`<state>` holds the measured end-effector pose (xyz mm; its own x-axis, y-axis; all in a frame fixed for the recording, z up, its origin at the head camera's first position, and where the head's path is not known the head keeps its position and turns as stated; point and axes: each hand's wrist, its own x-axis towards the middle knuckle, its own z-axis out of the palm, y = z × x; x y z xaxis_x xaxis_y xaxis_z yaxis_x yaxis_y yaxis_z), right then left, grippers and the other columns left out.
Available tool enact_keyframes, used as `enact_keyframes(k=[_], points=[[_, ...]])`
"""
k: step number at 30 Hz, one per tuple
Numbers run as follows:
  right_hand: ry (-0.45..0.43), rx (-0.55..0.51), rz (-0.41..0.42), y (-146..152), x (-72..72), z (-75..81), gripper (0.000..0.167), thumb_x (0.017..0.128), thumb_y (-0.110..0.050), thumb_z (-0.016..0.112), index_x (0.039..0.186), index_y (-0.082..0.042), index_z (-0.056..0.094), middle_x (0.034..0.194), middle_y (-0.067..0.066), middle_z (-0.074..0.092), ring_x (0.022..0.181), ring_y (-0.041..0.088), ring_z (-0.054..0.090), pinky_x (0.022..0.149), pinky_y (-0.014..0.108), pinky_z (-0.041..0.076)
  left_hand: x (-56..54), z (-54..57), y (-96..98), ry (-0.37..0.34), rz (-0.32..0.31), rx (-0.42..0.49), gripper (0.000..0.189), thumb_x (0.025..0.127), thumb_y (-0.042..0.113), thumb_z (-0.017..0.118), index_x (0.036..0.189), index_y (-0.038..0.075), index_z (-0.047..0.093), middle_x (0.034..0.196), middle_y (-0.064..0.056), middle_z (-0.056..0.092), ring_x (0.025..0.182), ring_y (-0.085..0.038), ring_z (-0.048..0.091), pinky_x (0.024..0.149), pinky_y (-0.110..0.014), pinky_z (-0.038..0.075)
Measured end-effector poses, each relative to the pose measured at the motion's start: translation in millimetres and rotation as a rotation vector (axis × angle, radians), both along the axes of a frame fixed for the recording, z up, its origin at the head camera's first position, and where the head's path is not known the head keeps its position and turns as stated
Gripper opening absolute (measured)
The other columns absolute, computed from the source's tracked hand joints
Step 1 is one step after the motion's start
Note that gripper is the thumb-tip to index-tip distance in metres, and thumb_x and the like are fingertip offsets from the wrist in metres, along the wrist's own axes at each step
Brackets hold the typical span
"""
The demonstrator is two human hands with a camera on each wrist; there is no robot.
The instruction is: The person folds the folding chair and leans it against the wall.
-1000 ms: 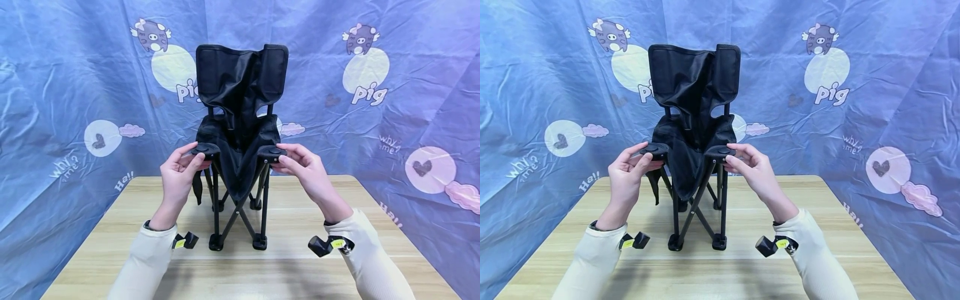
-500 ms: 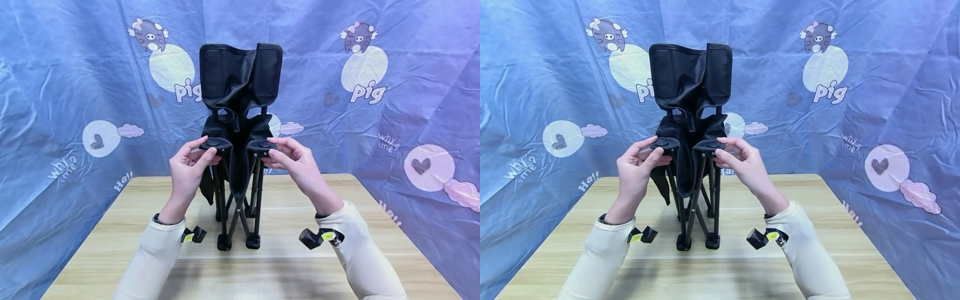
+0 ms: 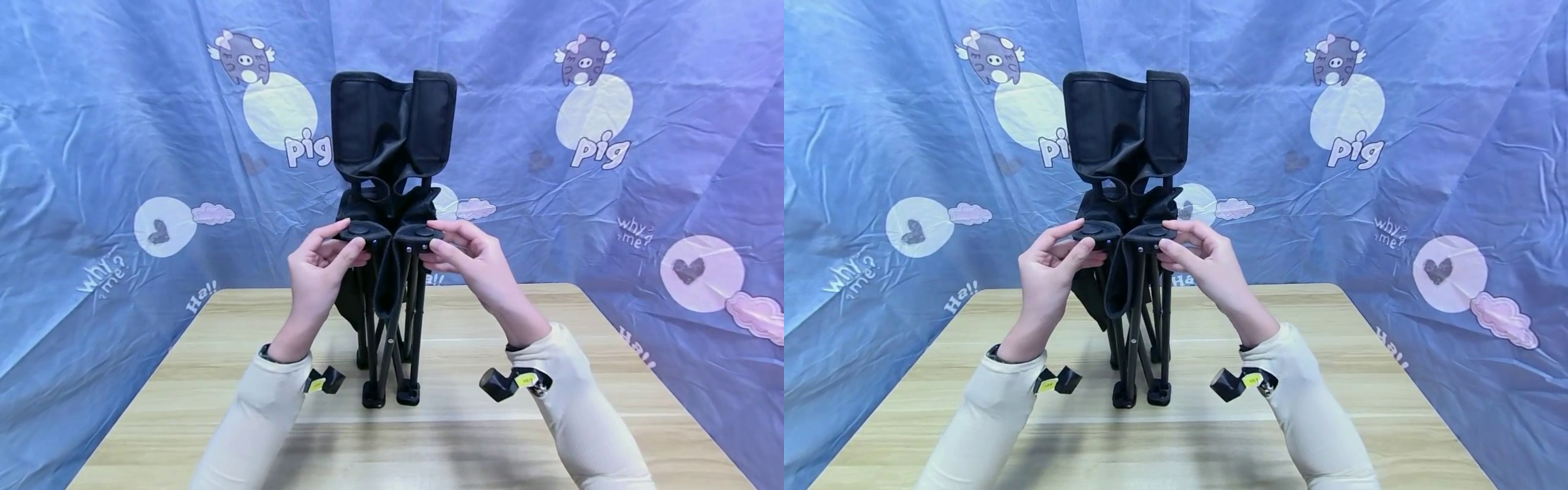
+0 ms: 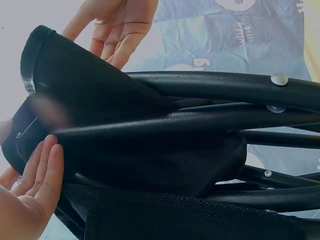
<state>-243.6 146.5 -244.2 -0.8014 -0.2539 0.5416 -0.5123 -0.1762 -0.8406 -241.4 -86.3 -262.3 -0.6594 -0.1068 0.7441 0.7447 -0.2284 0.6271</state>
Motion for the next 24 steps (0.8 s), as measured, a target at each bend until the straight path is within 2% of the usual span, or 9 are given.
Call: enact_keyframes(k=[9,13,17,20,24], points=[[0.0,0.03,0.003,-0.7,0.6,2.8,0.037,0.097,0.003,0.055,0.133,0.01,0.052,0.094,0.002,0.069,0.09,0.023,0.074,0.081,0.038,0.061,-2.1,-0.7,1.5,0.025,0.005,-0.016,0.034,0.09,0.0,0.071,0.12,-0.012,0.062,0.084,-0.007,0.074,0.07,-0.016,0.073,0.071,-0.034,0.062],[0.024,0.062,0.052,4.4,-1.8,2.0,0.039,0.098,0.004,0.054,0.136,0.01,0.05,0.102,0.003,0.07,0.094,0.023,0.073,0.086,0.039,0.059,-2.2,-1.3,-1.9,0.031,0.033,-0.054,0.035,0.091,0.003,0.071,0.122,-0.011,0.062,0.085,-0.013,0.074,0.07,-0.016,0.073,0.072,-0.035,0.062],[0.059,0.052,0.11,11.7,-5.6,-4.3,0.043,0.099,0.003,0.054,0.142,0.002,0.049,0.109,0.006,0.072,0.098,0.025,0.072,0.087,0.041,0.058,0.3,-2.7,-7.8,0.02,0.022,-0.075,0.039,0.093,0.004,0.069,0.129,-0.009,0.059,0.088,-0.012,0.074,0.074,-0.018,0.073,0.073,-0.035,0.062],[0.08,0.016,0.125,19.1,-6.1,-15.7,0.046,0.099,0.004,0.054,0.144,-0.006,0.05,0.114,0.007,0.071,0.098,0.027,0.072,0.086,0.042,0.059,3.4,-10.1,-16.3,0.023,-0.009,-0.059,0.045,0.094,0.004,0.067,0.136,-0.006,0.054,0.091,-0.007,0.075,0.078,-0.018,0.073,0.072,-0.034,0.062],[0.072,-0.007,0.142,37.0,-5.5,-41.6,0.048,0.099,0.007,0.051,0.143,-0.011,0.051,0.117,0.009,0.07,0.098,0.027,0.072,0.083,0.042,0.06,8.6,-31.0,-32.2,0.003,-0.038,-0.015,0.051,0.094,0.0,0.063,0.141,-0.002,0.046,0.093,-0.002,0.075,0.079,-0.016,0.072,0.071,-0.03,0.061]])
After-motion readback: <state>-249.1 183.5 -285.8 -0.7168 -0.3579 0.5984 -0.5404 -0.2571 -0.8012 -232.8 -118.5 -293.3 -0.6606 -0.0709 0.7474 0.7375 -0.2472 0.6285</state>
